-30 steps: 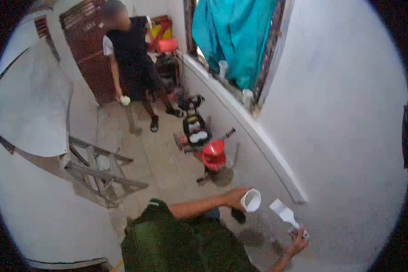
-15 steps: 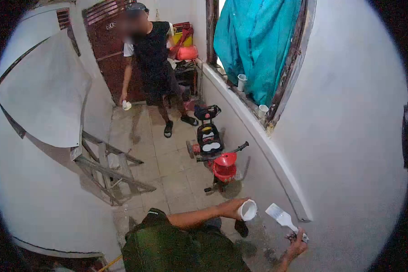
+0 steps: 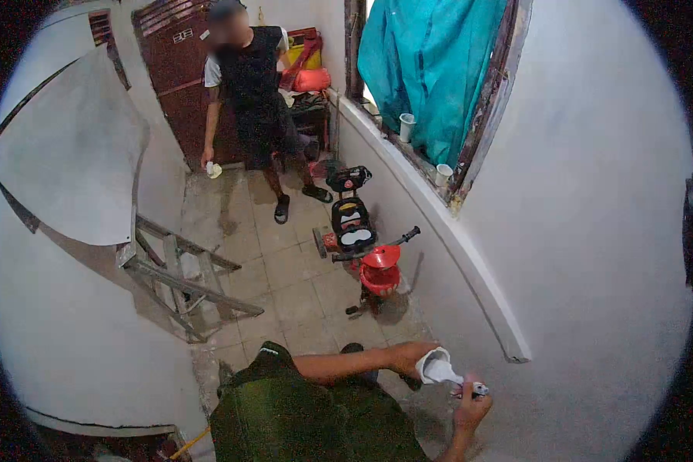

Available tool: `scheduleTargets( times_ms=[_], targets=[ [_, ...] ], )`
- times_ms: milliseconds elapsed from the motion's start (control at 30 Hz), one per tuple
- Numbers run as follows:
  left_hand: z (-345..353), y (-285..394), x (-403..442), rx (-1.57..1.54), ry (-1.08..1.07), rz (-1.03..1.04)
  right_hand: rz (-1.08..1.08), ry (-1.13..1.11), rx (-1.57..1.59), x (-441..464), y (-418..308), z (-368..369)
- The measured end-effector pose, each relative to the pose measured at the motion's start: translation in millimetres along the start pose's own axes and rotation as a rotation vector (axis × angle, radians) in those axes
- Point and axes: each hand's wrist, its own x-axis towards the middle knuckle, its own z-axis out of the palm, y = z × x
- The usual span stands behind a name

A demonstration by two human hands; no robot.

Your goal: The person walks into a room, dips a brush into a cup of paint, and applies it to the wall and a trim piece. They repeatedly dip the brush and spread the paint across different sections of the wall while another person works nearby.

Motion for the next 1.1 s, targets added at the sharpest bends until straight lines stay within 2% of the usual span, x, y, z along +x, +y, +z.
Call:
scheduleTargets(
  times_ms=[100,200,300,400,500,567,667,767,833,900,1100],
  targets=[
    [4.2,4.2,3.9,-0.104,-0.092,0.024,-0.104,0.012,-0.143,1.3,39.4,-4.6],
    [11.0,0.1,5.8,-0.169,-0.090,0.050,-0.022,-0.008,-0.223,-6.5,-4.7,-0.1],
    [4.0,13.6,4.7,-0.153,-0.054,0.100,-0.010,0.009,-0.119,-4.6,2.6,-2.2],
    [4.5,18.1,5.4,-0.120,-0.056,0.061,0.072,0.027,-0.220,-6.5,-1.7,-3.8],
    [13.3,5.9,11.7,-0.125,-0.126,0.049,-0.033,-0.005,-0.332,-10.8,-26.9,-1.7],
    [10.0,10.6,9.7,-0.144,-0.096,0.114,-0.041,0.006,-0.274,-11.1,-9.3,2.2],
    [17.0,7.0,9.6,-0.177,-0.030,0.093,-0.029,0.001,-0.213,-10.7,-1.8,3.5],
    [16.9,1.2,15.3,-0.077,-0.139,0.077,0.009,-0.020,-0.218,-12.0,-2.3,5.0],
    [14.4,7.8,12.6,-0.113,-0.107,0.096,0.026,-0.025,-0.227,-11.7,0.1,4.8],
    [11.7,15.5,11.6,-0.150,-0.075,0.115,-0.068,-0.018,-0.208,-10.3,7.3,4.5],
    [15.2,14.0,11.4,-0.160,-0.092,0.075,-0.099,-0.049,-0.248,-10.8,0.2,5.6]
  ],
)
